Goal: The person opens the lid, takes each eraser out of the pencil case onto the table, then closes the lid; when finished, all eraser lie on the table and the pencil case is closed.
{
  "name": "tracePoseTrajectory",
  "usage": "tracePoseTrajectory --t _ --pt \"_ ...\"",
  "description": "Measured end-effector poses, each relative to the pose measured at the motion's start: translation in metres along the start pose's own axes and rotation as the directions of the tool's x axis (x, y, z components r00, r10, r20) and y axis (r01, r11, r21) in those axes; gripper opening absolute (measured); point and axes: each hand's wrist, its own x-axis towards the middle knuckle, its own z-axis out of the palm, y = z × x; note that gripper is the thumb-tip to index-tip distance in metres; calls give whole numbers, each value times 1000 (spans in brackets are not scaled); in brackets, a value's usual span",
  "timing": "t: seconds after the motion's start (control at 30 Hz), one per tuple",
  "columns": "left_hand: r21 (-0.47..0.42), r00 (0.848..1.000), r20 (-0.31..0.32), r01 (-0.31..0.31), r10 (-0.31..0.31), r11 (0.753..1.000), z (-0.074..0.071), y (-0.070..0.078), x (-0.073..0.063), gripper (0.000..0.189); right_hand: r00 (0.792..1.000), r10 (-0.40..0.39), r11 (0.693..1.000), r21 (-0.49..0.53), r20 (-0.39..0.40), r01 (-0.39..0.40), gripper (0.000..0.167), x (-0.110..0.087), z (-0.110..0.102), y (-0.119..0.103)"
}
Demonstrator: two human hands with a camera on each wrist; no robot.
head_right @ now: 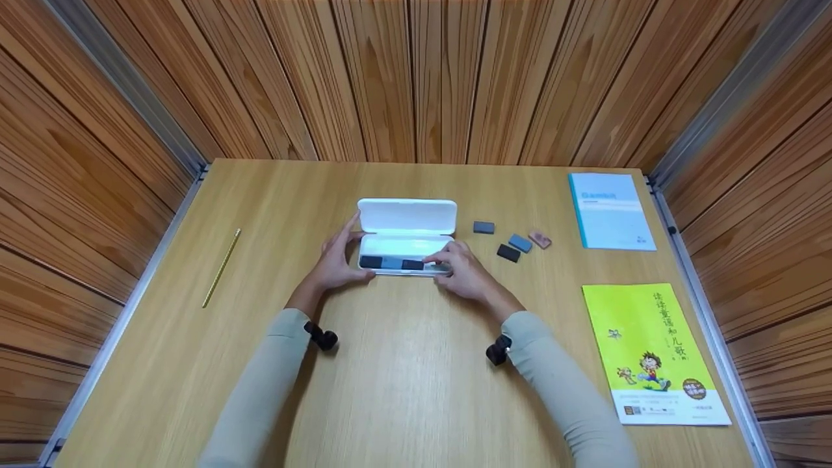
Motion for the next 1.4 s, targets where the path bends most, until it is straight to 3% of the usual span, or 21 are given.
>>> tracePoseTrajectory --t 0.83,1.03,1.4 --pt "10 1000 -4 -22 22 1000 0 -1 1 135 999 -53 998 -16 -3 53 23 3 -4 1" --pt "8 1000 -1 -23 23 1000 0 0 1 135 999 -33 999 -34 3 33 21 2 -5 -2" --pt "19 1000 1 -21 21 1000 0 0 1 136 998 -52 998 34 -36 53 24 2 -7 1"
